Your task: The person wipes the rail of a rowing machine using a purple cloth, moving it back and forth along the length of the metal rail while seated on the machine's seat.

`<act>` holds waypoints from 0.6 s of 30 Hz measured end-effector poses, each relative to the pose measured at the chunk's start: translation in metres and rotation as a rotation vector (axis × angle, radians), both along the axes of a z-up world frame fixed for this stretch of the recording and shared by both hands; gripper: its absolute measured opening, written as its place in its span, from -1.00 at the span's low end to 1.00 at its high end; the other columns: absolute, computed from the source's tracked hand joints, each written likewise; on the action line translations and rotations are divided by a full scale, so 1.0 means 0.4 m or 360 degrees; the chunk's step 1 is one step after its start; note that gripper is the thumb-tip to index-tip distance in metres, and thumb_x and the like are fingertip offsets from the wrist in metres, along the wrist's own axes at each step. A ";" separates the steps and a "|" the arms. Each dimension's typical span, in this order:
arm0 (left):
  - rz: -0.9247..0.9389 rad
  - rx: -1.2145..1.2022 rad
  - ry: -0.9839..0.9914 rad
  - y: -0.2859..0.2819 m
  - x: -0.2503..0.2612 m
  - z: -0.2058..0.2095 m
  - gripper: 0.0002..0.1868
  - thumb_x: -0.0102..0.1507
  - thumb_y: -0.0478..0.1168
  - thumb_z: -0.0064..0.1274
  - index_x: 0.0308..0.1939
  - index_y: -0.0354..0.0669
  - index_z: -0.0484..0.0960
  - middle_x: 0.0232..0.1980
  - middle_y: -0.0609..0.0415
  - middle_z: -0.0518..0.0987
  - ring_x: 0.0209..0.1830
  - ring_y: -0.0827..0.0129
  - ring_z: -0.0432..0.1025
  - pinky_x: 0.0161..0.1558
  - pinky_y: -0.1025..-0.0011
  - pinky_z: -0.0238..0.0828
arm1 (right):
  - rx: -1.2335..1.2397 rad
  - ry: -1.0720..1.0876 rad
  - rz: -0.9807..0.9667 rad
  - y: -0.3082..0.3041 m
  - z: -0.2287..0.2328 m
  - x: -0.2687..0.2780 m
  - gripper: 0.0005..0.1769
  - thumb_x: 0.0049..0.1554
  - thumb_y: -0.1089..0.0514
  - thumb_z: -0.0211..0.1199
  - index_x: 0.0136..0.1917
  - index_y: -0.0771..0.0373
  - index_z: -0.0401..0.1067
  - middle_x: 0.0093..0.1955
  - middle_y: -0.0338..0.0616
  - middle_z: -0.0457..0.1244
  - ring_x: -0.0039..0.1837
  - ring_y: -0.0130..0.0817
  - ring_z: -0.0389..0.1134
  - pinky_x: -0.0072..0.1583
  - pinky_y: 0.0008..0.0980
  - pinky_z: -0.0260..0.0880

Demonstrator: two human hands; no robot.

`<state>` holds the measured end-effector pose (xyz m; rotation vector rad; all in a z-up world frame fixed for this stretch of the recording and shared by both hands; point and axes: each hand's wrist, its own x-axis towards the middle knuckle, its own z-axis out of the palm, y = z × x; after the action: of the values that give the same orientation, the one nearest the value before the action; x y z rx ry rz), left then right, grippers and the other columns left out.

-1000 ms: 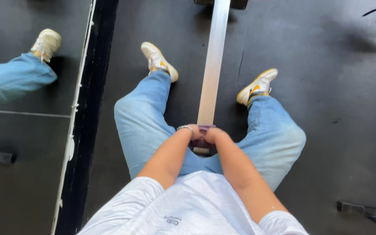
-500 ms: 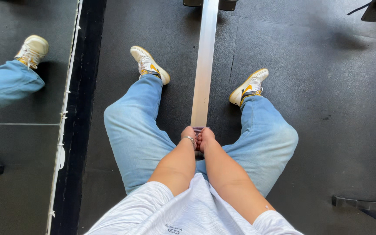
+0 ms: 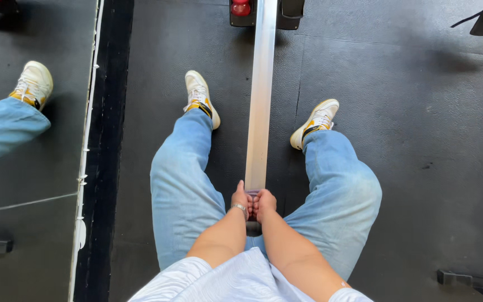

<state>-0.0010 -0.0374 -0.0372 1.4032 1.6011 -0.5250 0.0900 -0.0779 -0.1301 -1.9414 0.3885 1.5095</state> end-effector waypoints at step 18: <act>0.0059 0.0256 -0.0137 0.276 0.093 -0.006 -0.58 0.41 0.10 -0.06 0.09 -0.08 0.69 0.18 -0.15 0.69 0.27 -0.08 0.62 0.23 -0.02 0.65 | -0.0036 0.0186 0.0144 0.243 -0.065 0.084 -0.74 -0.13 0.00 0.17 -0.44 0.24 0.40 -0.59 -0.15 -0.05 -0.59 -0.27 0.02 -0.45 -0.27 0.01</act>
<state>0.0361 0.0730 -0.0398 1.4912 1.6254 -0.3148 0.1234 0.0191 -0.1561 -1.9164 0.3735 1.6889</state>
